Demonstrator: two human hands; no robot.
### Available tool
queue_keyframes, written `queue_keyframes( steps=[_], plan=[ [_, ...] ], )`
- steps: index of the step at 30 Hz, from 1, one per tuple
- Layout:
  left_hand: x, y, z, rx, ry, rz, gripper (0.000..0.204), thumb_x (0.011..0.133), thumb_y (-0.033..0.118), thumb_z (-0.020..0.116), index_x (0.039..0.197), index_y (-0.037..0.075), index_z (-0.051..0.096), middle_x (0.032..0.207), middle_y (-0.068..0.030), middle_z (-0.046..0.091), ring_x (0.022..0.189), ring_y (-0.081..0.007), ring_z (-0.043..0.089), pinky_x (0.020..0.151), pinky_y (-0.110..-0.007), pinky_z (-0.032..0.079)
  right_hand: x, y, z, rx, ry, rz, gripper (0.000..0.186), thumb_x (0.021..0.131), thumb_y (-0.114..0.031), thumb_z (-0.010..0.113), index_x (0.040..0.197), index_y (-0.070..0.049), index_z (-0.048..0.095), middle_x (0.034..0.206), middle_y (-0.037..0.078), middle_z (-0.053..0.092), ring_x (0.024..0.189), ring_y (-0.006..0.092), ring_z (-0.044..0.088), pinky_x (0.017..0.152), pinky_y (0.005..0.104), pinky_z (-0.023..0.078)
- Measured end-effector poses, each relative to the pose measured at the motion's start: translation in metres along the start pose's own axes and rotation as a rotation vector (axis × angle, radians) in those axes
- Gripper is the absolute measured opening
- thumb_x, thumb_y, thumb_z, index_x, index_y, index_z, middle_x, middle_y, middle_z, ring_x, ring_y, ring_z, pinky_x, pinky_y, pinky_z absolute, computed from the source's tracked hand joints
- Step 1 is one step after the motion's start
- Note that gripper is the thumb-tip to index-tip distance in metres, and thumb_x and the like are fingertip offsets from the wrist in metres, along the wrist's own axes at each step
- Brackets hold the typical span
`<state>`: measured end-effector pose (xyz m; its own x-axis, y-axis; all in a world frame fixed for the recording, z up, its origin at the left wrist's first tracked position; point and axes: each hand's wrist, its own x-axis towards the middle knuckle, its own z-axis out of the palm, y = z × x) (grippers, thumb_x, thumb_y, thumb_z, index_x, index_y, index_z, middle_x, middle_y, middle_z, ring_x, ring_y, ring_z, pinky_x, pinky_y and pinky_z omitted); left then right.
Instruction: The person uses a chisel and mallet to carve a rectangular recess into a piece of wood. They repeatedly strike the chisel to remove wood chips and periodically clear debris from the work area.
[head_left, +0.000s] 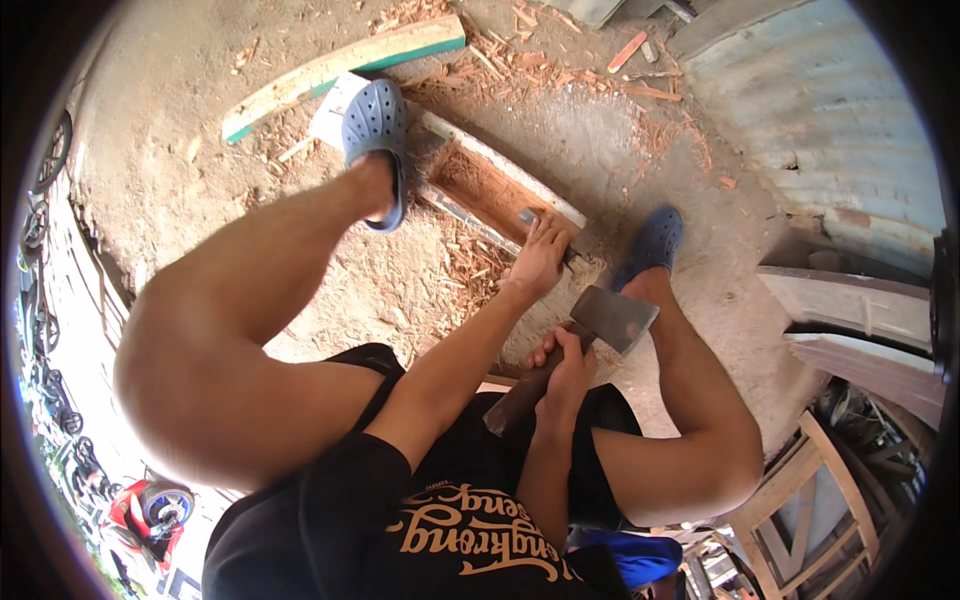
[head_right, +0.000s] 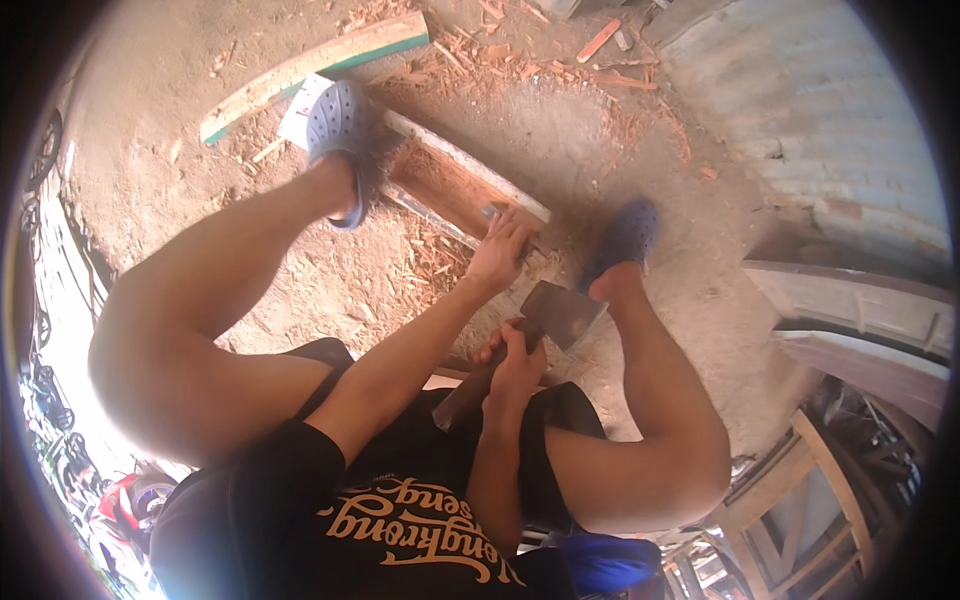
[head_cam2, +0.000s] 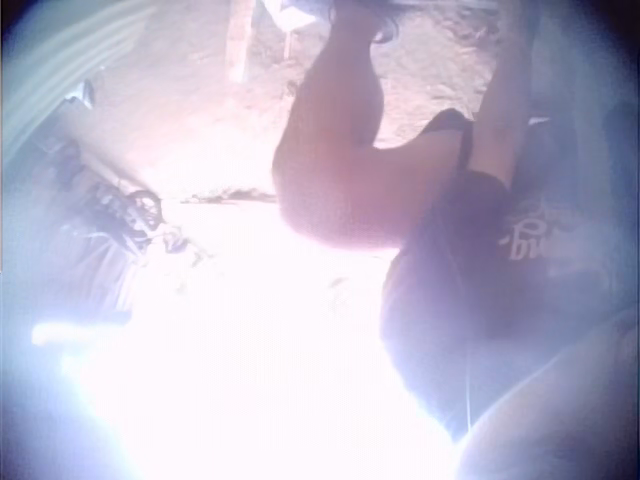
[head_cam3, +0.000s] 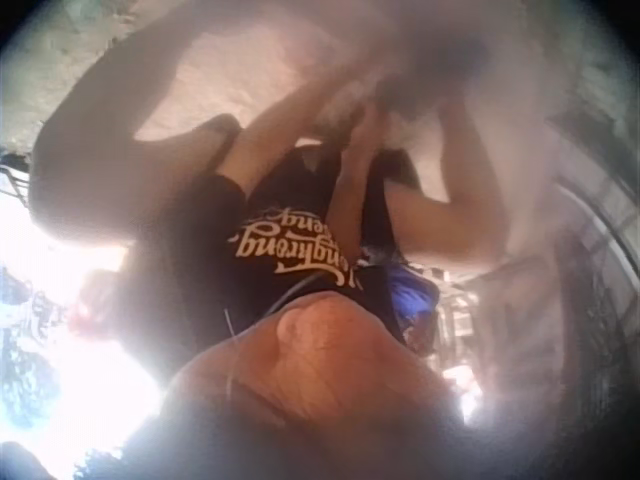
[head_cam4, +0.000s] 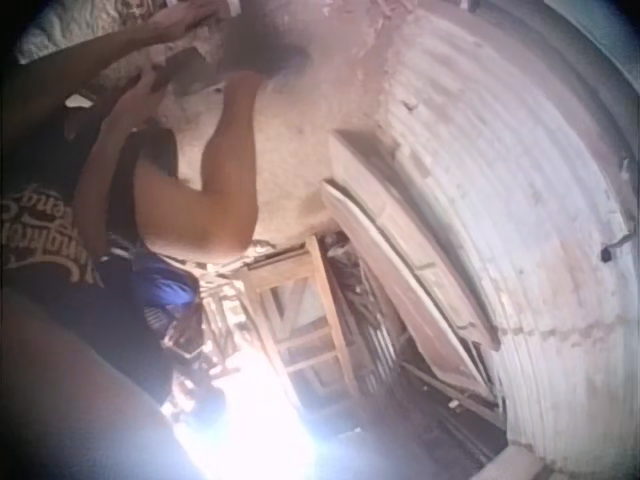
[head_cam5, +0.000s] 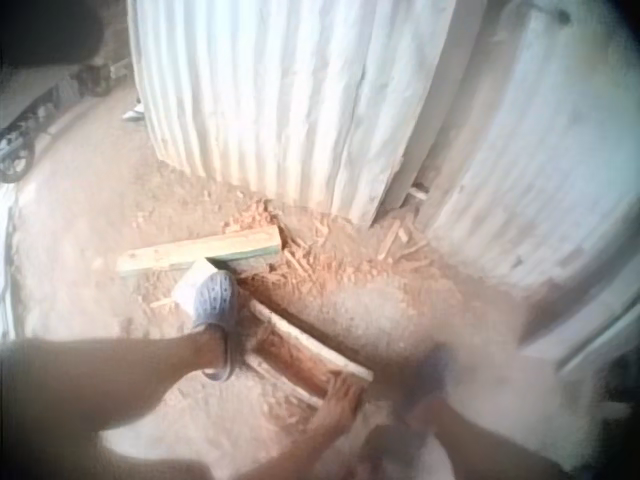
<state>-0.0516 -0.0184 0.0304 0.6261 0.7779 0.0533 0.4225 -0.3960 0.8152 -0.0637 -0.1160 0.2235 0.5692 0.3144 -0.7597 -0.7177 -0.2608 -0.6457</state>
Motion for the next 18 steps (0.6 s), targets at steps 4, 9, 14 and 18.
queue_keyframes(
  steps=[4, 9, 14, 18],
  plan=[
    [-0.005, 0.007, 0.016, -0.01, -0.046, -0.11, 0.042, 0.074, 0.005, 0.061, 0.114, 0.0, 0.054, 0.114, -0.0206, 0.058, 0.133, -0.0391, 0.037, 0.115, -0.049, 0.023, -0.013, -0.025, -0.016, -0.177, 0.013, -0.002, 0.016, 0.085, -0.01, 0.053, 0.097, 0.0, 0.051, 0.072, 0.009, 0.054, 0.06, 0.0186, 0.053, 0.058, 0.0309, 0.046],
    [-0.007, 0.011, 0.011, -0.097, 0.051, -0.151, 0.039, 0.073, 0.011, 0.066, 0.108, -0.001, 0.055, 0.111, -0.021, 0.058, 0.13, -0.0395, 0.04, 0.115, -0.049, 0.024, -0.025, -0.068, -0.025, -0.355, -0.002, -0.092, 0.019, 0.082, -0.01, 0.051, 0.096, 0.002, 0.054, 0.074, 0.012, 0.06, 0.071, 0.0212, 0.059, 0.071, 0.0324, 0.048],
    [0.013, 0.026, 0.006, -0.145, 0.208, -0.175, 0.031, 0.072, 0.019, 0.071, 0.094, 0.001, 0.057, 0.103, -0.0176, 0.06, 0.117, -0.0385, 0.048, 0.11, -0.05, 0.029, 0.02, -0.056, 0.003, -0.14, 0.117, -0.319, 0.019, 0.088, -0.015, 0.05, 0.103, -0.003, 0.052, 0.076, 0.011, 0.057, 0.07, 0.0213, 0.057, 0.068, 0.0347, 0.047],
    [0.02, 0.014, 0.011, -0.177, 0.247, -0.053, 0.026, 0.074, 0.022, 0.072, 0.086, 0.004, 0.059, 0.096, -0.0128, 0.06, 0.106, -0.0362, 0.051, 0.104, -0.051, 0.033, 0.059, -0.025, -0.013, -0.055, 0.098, 0.026, 0.016, 0.087, -0.018, 0.053, 0.097, -0.006, 0.051, 0.063, 0.004, 0.043, 0.054, 0.0166, 0.045, 0.057, 0.0326, 0.043]
  ],
)
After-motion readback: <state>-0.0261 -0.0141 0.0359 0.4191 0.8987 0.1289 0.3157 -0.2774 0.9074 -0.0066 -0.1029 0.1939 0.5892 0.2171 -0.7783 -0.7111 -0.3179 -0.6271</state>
